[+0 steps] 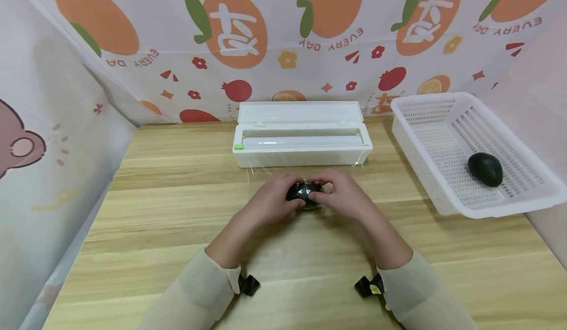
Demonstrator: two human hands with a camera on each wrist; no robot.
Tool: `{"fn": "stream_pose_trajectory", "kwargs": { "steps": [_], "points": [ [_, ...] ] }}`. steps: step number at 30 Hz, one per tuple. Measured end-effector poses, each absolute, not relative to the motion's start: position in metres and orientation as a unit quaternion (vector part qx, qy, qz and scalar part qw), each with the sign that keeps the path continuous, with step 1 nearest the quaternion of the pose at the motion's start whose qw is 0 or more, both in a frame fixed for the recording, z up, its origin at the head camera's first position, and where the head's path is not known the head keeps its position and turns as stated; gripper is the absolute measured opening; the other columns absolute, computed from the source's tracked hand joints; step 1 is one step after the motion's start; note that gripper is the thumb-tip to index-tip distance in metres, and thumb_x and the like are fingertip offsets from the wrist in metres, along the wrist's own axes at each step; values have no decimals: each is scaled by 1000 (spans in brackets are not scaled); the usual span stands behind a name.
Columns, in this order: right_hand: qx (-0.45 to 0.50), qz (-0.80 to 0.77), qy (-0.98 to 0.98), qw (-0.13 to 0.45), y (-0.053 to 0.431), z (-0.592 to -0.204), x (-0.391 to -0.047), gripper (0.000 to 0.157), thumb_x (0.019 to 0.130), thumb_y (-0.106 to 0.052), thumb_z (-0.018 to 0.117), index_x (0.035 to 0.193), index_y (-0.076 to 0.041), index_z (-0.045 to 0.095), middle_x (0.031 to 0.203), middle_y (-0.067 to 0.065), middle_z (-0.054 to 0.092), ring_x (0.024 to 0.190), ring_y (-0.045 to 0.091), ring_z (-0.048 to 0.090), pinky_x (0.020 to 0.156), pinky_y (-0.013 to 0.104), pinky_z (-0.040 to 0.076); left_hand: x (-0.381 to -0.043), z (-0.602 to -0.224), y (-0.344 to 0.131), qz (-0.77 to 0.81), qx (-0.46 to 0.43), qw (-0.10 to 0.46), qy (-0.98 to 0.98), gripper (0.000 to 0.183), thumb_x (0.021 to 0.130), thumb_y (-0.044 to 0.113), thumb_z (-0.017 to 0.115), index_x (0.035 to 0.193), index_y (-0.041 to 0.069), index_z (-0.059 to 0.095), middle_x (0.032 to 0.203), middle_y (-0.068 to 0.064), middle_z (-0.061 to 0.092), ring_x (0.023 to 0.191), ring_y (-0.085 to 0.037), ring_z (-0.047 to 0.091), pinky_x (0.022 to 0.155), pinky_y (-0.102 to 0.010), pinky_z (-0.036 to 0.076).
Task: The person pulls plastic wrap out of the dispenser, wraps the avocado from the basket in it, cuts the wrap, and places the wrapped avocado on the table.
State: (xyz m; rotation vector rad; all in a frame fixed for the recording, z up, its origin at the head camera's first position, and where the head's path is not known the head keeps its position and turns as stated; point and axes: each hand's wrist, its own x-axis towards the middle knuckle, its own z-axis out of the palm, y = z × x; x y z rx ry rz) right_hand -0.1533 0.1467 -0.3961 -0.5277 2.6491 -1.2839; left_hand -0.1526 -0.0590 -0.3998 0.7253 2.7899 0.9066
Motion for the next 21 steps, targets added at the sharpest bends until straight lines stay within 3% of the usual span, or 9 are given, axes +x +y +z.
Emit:
{"fn": "stream_pose_trajectory", "kwargs": {
  "steps": [8,14,21],
  "points": [
    [-172,-373,907,90,149,-399,-164,37,78,-20,82,113,-15,73,108,1,69,102,19,63,90,41,50,-151,-395,-59,305,216,57,926,49,85,22,79,129,10,62,127,-8,64,119,-26,58,99,-44,47],
    [-171,-378,905,92,153,-402,-170,33,82,-24,79,115,-20,73,107,-2,70,103,17,63,92,42,49,-150,-390,-52,288,248,9,925,48,78,20,84,122,13,67,114,-6,67,110,-25,60,95,-42,49],
    [-179,-391,898,96,153,-402,-174,38,87,-27,74,124,-19,68,114,0,69,108,20,62,97,45,48,-160,-396,-43,244,244,7,938,55,72,21,89,122,17,67,114,-4,66,109,-26,57,95,-41,49]
  ]
}}
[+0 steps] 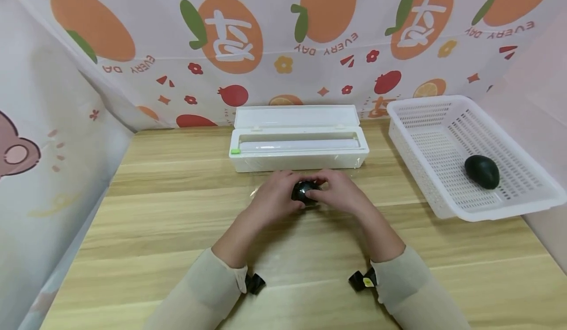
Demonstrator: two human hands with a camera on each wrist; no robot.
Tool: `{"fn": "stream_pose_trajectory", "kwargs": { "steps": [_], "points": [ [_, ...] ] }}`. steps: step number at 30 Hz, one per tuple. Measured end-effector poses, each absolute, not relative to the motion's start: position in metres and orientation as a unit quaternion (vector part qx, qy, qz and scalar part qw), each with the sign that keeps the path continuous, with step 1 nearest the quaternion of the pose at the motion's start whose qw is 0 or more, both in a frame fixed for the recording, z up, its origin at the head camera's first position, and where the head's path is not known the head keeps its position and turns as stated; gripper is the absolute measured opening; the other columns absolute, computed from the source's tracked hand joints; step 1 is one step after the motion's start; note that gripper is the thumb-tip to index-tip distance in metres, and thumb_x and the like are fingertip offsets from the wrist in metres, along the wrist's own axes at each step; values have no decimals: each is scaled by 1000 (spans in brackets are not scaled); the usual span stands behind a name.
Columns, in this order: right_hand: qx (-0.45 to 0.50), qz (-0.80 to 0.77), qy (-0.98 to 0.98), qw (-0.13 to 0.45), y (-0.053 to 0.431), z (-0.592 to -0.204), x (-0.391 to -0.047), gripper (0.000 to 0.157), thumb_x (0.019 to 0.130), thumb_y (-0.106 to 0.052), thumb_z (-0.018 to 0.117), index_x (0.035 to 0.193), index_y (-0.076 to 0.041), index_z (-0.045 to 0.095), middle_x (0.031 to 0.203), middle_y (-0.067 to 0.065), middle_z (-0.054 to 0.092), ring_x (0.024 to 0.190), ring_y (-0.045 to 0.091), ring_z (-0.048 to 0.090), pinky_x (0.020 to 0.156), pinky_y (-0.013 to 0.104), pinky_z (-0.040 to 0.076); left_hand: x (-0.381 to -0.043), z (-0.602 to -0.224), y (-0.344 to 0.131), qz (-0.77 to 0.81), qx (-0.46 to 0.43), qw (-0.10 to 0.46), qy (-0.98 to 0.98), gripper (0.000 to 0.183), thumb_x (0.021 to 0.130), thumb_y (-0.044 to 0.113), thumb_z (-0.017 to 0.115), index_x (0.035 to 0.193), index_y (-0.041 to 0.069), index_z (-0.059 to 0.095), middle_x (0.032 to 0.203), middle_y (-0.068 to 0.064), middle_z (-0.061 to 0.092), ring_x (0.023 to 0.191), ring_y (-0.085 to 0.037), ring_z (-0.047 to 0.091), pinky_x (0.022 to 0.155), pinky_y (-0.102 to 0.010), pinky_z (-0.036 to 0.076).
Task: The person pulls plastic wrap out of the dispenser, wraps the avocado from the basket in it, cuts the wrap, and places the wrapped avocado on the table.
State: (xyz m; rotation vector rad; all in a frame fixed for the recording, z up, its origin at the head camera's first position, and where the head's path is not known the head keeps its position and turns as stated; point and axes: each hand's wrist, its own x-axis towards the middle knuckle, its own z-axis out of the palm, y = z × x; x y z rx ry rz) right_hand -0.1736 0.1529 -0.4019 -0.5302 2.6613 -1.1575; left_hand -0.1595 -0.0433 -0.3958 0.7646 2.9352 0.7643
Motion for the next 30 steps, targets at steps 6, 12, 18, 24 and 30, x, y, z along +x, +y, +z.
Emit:
{"fn": "stream_pose_trajectory", "kwargs": {
  "steps": [6,12,18,24,30],
  "points": [
    [-168,-379,909,46,152,-396,-171,42,90,-29,71,130,-18,64,125,4,66,108,23,62,85,42,53,-168,-397,-45,253,244,28,936,48,77,23,85,120,12,67,112,-6,65,107,-27,57,94,-43,49],
    [-200,-391,897,-55,147,-388,-162,31,88,-17,74,118,-12,70,118,5,66,96,22,63,73,39,54,-179,-395,-48,251,258,54,931,47,84,26,80,125,10,66,110,-9,64,105,-27,57,95,-43,48],
    [-209,-388,898,-8,139,-398,-165,41,82,-12,80,122,-11,68,118,5,62,104,23,63,89,42,53,-186,-395,-53,239,267,86,930,42,92,27,70,130,11,62,112,-9,63,109,-27,54,97,-44,45],
    [-212,-335,918,12,138,-400,-174,44,78,-16,84,119,-10,69,115,5,64,110,24,59,96,44,48,-190,-396,-55,263,266,85,923,47,94,27,68,135,7,54,130,-11,61,123,-27,53,106,-45,41],
    [-238,-282,928,43,142,-394,-190,35,81,-16,81,114,-9,70,112,6,65,101,23,59,90,40,50,-186,-385,-57,267,256,65,927,52,90,25,73,136,7,55,131,-12,61,121,-27,56,103,-44,45]
  ]
}}
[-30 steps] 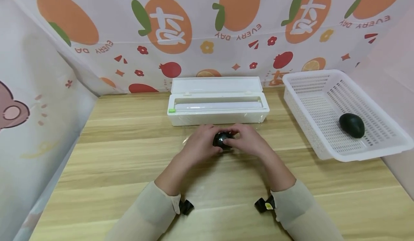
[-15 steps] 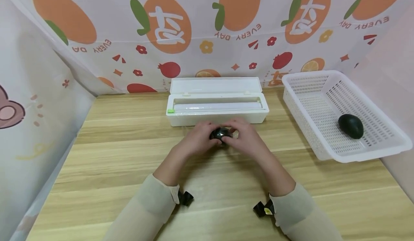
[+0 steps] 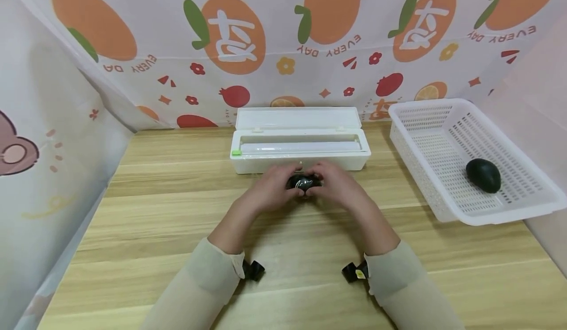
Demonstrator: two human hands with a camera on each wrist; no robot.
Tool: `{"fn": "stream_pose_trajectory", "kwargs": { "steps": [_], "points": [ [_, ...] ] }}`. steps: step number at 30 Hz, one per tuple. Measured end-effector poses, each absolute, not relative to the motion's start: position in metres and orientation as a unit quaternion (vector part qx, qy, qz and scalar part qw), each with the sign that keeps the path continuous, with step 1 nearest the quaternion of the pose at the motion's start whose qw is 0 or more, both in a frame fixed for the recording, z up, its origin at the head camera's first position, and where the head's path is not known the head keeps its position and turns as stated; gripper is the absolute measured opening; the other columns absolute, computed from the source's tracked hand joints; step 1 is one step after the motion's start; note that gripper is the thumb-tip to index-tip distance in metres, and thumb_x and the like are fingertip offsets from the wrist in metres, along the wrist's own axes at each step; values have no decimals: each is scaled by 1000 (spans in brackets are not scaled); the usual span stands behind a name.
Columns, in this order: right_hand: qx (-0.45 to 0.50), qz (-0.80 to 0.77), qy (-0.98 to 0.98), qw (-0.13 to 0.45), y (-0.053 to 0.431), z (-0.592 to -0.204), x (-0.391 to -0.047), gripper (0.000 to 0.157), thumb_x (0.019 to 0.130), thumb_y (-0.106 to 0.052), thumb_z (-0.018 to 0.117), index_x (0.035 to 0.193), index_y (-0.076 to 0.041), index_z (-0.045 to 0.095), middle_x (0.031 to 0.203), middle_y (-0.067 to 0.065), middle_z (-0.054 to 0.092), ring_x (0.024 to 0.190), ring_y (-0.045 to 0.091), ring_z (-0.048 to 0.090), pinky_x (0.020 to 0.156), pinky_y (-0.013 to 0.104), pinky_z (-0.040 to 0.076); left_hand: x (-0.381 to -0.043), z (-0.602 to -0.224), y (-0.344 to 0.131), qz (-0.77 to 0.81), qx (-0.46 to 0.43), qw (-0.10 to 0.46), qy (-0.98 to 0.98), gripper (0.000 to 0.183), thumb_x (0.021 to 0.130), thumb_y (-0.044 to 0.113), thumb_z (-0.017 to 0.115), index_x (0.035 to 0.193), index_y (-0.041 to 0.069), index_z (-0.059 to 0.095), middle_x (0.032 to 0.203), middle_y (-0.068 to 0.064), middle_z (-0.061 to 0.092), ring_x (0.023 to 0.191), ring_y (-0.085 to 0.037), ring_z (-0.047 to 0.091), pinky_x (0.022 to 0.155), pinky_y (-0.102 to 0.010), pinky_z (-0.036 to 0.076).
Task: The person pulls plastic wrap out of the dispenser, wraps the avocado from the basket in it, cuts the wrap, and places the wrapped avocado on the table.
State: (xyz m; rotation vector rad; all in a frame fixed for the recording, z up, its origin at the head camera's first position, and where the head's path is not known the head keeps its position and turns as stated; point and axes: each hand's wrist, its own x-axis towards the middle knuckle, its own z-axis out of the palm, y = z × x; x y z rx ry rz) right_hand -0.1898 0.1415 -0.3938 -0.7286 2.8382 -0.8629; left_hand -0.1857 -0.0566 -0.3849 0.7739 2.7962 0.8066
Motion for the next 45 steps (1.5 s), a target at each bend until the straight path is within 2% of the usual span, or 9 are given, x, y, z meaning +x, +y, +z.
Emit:
{"fn": "stream_pose_trajectory", "kwargs": {
  "steps": [5,12,15,19,23,26,29,40,45],
  "points": [
    [-238,-291,923,82,147,-389,-199,33,83,-16,80,114,-11,71,108,4,64,91,20,56,81,35,48,-176,-368,-53,293,226,34,928,44,86,19,77,126,7,64,120,-14,63,108,-28,59,93,-43,50],
    [-222,-307,920,97,151,-388,-203,32,85,-19,78,116,-14,71,104,2,63,86,19,56,74,33,48,-178,-388,-43,295,219,45,929,44,85,17,78,126,9,66,116,-10,59,111,-26,55,98,-42,47],
    [-212,-325,919,76,151,-388,-203,28,89,-23,74,115,-15,72,105,1,67,88,17,60,77,34,50,-181,-396,-42,301,202,29,931,41,84,17,79,123,8,67,113,-10,59,110,-26,55,97,-42,47],
    [-154,-391,907,3,148,-381,-200,25,94,-29,67,113,-14,72,103,2,71,84,18,66,73,35,56,-186,-400,-43,309,190,16,932,37,85,18,78,118,6,67,114,-11,59,111,-28,53,98,-42,46],
    [-123,-477,870,19,142,-378,-196,26,97,-32,62,113,-14,72,103,5,71,80,24,68,67,36,58,-190,-400,-46,312,185,16,932,37,86,20,78,118,5,67,115,-12,59,113,-28,51,100,-42,45],
    [-122,-474,871,50,139,-382,-196,25,97,-31,61,111,-14,73,109,6,70,93,23,68,78,36,57,-192,-401,-48,318,184,25,930,38,86,21,78,119,7,67,118,-12,59,116,-29,51,101,-43,44],
    [-113,-448,886,40,139,-390,-198,21,96,-28,63,106,-14,75,109,4,71,102,19,64,86,36,53,-195,-403,-51,331,186,37,924,37,86,22,78,119,8,67,121,-11,59,118,-28,51,103,-43,43],
    [-137,-451,881,37,145,-408,-209,17,88,-27,74,102,-16,76,102,1,69,92,17,64,82,36,53,-212,-410,-72,468,205,88,855,29,88,17,75,115,8,69,116,-7,68,113,-23,59,100,-41,48],
    [-146,-456,877,46,148,-411,-211,23,84,-30,78,102,-16,76,103,1,70,92,18,63,81,36,52,-213,-407,-84,531,150,125,825,29,91,18,71,117,8,68,114,-7,70,105,-21,64,85,-35,55]
  ]
}}
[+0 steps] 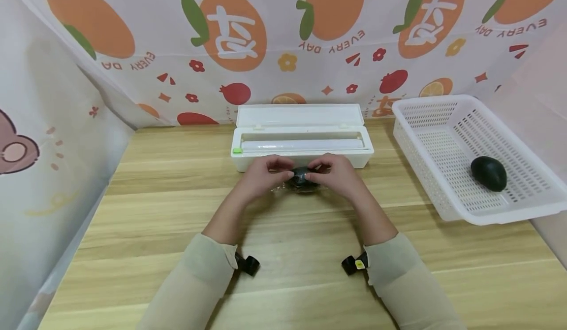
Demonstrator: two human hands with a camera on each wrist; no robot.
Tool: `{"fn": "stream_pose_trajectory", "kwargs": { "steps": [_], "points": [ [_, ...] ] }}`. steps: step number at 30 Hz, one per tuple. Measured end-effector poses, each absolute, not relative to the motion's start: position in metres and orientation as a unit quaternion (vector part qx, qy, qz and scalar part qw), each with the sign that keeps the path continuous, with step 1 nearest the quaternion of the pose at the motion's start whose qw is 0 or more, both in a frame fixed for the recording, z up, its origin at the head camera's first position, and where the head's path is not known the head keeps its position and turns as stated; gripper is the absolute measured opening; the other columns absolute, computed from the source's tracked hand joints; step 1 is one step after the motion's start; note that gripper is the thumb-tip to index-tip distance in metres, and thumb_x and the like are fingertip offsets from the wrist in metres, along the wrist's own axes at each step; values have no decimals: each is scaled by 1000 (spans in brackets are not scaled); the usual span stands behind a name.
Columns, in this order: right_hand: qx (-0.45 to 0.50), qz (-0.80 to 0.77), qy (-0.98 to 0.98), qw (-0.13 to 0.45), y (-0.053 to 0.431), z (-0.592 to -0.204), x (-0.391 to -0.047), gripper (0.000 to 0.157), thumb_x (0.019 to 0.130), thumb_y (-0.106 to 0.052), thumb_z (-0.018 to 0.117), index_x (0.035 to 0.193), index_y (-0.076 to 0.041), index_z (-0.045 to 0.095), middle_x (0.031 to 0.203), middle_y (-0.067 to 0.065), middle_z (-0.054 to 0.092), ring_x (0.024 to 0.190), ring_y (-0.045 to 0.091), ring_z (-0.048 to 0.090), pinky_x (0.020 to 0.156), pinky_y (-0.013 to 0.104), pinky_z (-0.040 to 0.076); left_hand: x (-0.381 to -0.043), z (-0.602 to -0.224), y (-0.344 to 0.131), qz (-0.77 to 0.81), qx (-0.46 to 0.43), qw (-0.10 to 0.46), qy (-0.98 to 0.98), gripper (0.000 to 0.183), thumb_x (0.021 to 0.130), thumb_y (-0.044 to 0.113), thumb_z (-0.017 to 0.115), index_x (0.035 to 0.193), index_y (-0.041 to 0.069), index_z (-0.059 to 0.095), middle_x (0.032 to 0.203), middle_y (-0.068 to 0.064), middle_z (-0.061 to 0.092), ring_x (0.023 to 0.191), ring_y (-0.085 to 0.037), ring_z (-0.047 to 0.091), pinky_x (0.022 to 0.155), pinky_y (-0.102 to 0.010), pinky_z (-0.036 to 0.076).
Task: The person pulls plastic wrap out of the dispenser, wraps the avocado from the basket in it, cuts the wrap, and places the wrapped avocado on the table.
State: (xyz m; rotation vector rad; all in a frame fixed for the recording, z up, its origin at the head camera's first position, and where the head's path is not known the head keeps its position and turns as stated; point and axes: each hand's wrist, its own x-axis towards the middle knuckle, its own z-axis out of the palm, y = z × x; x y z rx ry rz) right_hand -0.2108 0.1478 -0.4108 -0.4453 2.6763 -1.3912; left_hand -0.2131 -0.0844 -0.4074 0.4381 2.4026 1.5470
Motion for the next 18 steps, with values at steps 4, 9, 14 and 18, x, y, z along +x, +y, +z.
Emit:
{"fn": "stream_pose_trajectory", "kwargs": {
  "steps": [4,9,14,18],
  "points": [
    [-155,-446,880,44,149,-411,-211,23,85,-29,77,104,-15,76,104,2,71,92,18,64,81,36,53,-211,-400,-89,518,134,106,838,27,92,16,70,115,4,69,108,-10,71,95,-21,66,75,-31,57],
    [-163,-438,883,43,150,-411,-211,22,89,-28,74,106,-14,76,106,3,71,93,18,64,80,36,54,-203,-389,-89,409,139,74,899,22,91,17,70,110,6,72,100,-8,73,91,-21,67,75,-34,56],
    [-170,-433,884,35,150,-413,-210,21,89,-27,74,106,-14,76,106,2,72,94,18,64,81,36,54,-197,-387,-84,326,165,102,925,22,90,18,72,106,2,73,95,-9,73,87,-19,67,73,-33,55],
    [-171,-432,885,31,150,-413,-209,21,88,-26,75,106,-14,76,106,3,72,94,18,64,82,36,54,-198,-392,-82,336,161,115,921,25,89,18,73,107,0,72,97,-10,73,88,-19,67,74,-32,55]
  ]
}}
